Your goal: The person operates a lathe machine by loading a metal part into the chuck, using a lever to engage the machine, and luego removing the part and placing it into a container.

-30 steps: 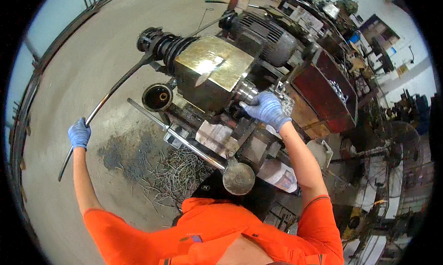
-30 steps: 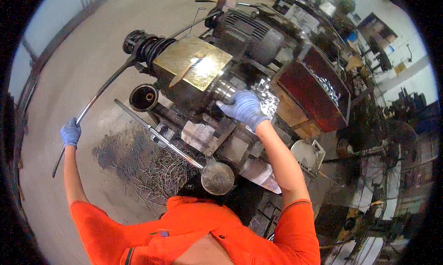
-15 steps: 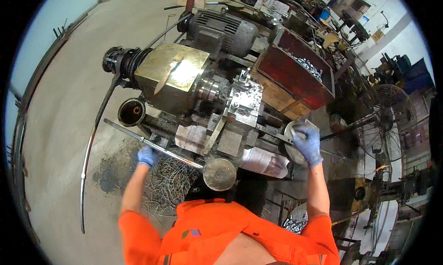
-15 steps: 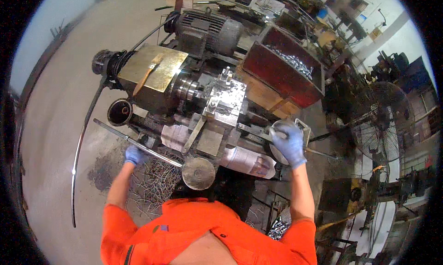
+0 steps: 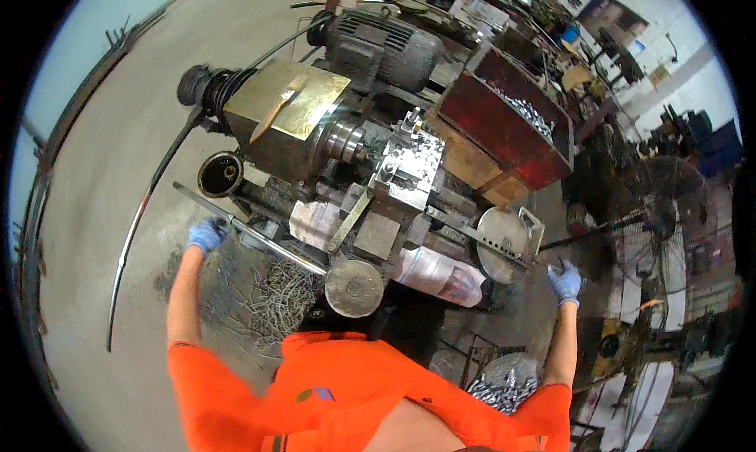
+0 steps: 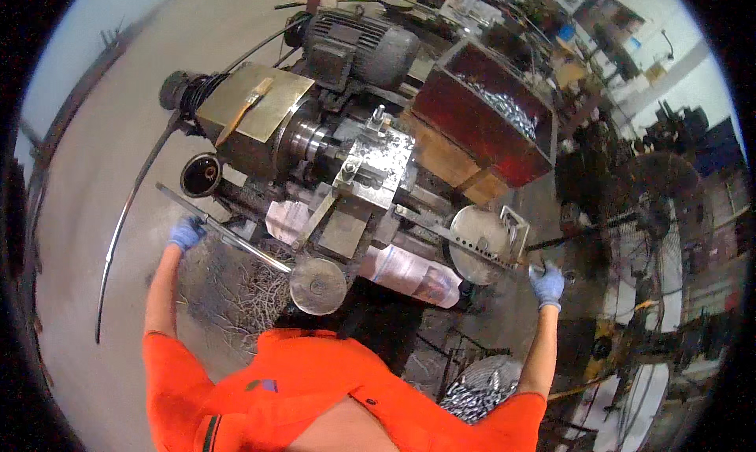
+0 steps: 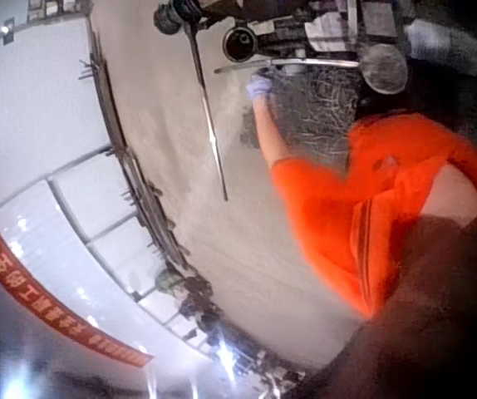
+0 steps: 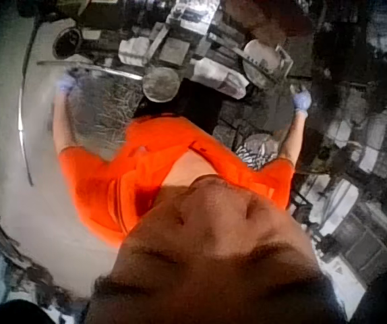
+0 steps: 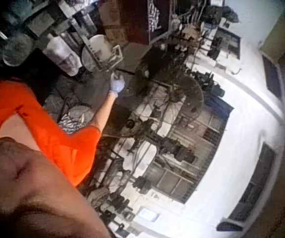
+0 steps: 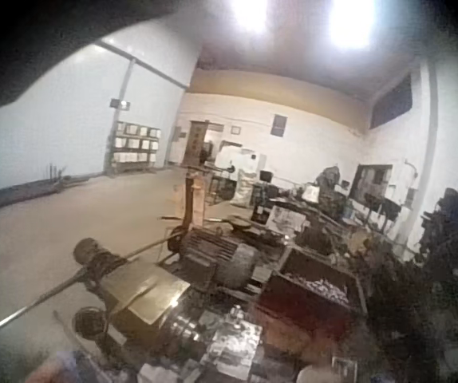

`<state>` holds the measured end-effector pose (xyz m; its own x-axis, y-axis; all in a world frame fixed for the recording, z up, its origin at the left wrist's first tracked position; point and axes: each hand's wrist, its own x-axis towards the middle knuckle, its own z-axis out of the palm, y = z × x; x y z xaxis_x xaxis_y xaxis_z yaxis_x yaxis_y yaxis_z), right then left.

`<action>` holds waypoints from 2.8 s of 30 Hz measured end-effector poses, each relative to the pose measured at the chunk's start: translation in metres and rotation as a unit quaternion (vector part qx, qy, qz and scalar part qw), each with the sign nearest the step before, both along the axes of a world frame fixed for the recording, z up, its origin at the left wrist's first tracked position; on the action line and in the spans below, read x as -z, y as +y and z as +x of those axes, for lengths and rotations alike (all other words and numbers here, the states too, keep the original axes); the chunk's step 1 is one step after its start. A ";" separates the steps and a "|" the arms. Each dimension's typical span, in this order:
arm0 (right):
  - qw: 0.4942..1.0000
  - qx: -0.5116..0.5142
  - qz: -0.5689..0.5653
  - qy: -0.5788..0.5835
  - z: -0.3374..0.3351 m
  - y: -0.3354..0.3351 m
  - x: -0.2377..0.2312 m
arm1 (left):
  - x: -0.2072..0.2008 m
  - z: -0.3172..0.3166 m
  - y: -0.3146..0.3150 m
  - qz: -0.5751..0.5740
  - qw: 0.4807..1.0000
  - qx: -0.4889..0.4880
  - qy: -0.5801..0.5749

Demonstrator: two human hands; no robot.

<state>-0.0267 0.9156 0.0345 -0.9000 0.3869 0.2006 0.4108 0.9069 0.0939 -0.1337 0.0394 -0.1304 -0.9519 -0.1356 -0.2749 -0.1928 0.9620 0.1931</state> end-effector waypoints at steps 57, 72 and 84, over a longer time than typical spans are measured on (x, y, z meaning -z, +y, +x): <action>0.893 0.426 -0.108 -0.099 0.336 -0.011 0.094 | -0.118 -0.036 0.103 0.002 0.978 -0.112 0.174; 0.877 0.450 -0.128 -0.108 0.317 -0.043 0.069 | -0.116 -0.035 0.102 -0.009 0.975 -0.111 0.193; 0.887 0.438 -0.113 -0.094 0.334 -0.033 0.086 | -0.121 -0.034 0.105 0.009 0.975 -0.111 0.192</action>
<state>0.3069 0.8821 -0.0517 -0.2441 0.9653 -0.0931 0.9632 0.2524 0.0921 -0.1679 0.1445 -0.0096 -0.9327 -0.3486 0.0920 -0.3061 0.9004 0.3093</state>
